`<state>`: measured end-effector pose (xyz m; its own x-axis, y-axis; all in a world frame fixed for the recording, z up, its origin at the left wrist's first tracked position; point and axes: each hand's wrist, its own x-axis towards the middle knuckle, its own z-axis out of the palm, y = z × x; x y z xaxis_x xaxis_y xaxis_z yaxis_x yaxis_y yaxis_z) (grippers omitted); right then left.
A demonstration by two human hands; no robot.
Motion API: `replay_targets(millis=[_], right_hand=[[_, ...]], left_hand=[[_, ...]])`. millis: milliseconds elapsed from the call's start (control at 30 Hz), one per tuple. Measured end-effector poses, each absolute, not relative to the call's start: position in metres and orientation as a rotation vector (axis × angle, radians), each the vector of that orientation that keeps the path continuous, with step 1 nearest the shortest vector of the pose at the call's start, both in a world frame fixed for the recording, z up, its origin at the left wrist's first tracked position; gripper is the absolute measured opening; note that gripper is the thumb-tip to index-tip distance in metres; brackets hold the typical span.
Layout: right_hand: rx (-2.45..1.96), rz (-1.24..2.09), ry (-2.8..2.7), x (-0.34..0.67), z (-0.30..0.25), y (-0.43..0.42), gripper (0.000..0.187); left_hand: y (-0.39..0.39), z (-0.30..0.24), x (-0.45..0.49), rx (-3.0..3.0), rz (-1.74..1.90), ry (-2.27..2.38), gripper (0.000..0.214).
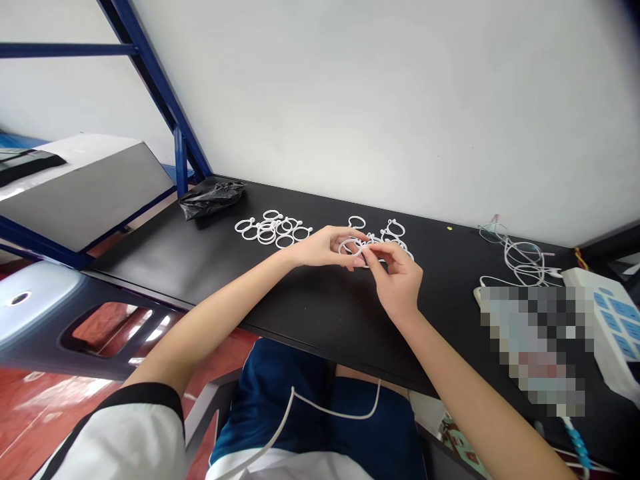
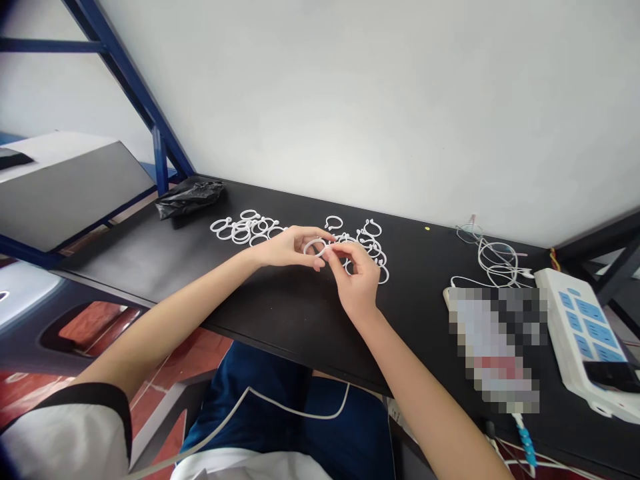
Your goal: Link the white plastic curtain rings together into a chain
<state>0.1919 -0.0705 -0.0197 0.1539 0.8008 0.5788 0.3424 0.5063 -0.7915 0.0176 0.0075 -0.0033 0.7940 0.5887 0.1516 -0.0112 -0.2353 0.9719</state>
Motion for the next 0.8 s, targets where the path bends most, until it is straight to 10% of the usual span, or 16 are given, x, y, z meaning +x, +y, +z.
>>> replay_targets(millis=[800], right_hand=[[-1.161, 0.373, -1.401, 0.2021, -0.0249, -0.0608, 0.014]], left_hand=[[0.0071, -0.0047, 0.0181, 1.775, 0.75, 0.621, 0.056]])
